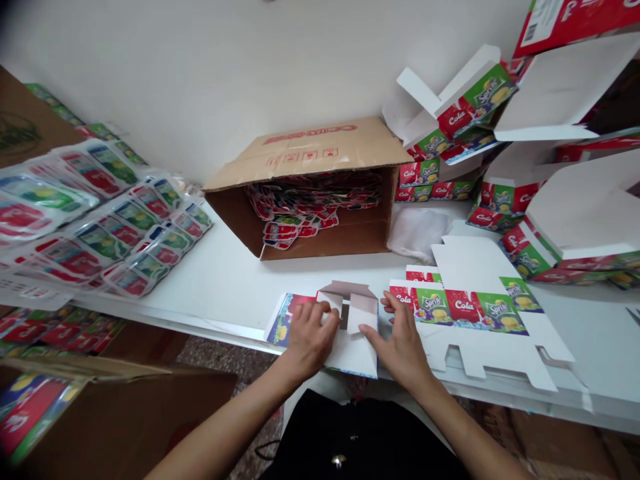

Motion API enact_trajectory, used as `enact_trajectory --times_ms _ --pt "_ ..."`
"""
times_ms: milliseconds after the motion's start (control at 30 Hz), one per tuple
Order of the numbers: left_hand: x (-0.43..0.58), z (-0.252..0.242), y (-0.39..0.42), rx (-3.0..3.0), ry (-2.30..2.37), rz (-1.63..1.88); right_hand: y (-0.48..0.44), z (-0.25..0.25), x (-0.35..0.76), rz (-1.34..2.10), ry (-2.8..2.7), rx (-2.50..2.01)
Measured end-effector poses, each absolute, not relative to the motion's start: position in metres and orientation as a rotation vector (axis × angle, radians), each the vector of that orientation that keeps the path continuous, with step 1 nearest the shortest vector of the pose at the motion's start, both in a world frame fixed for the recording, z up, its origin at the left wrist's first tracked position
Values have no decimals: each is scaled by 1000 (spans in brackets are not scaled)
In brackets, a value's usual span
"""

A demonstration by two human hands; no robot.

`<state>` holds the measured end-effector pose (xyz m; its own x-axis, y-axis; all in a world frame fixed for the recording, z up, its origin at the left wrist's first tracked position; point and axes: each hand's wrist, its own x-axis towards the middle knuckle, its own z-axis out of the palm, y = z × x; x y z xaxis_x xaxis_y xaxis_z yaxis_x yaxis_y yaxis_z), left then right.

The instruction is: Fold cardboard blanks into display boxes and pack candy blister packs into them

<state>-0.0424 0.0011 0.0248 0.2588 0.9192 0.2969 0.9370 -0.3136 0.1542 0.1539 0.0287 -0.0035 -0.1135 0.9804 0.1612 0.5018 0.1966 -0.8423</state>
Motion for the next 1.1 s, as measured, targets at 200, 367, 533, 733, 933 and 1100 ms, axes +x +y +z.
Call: enact_trajectory --times_ms 200,367,533,733,933,1100 --pt "-43 42 9 -2831 -1548 -241 28 -14 150 934 -1727 -1447" --pt "-46 43 6 -2857 -1514 -488 27 -11 149 978 -1702 -1489" --pt "-48 37 5 -2858 -1445 -730 26 -9 144 989 -1673 -1544" --pt "-50 39 6 -2870 -1315 -867 26 -3 138 927 -1679 -1620" --pt "-50 37 4 -2886 -1272 -841 24 5 136 864 -1761 -1599" --pt "-51 35 2 -2892 -1359 -767 31 17 159 958 -2003 -1504"
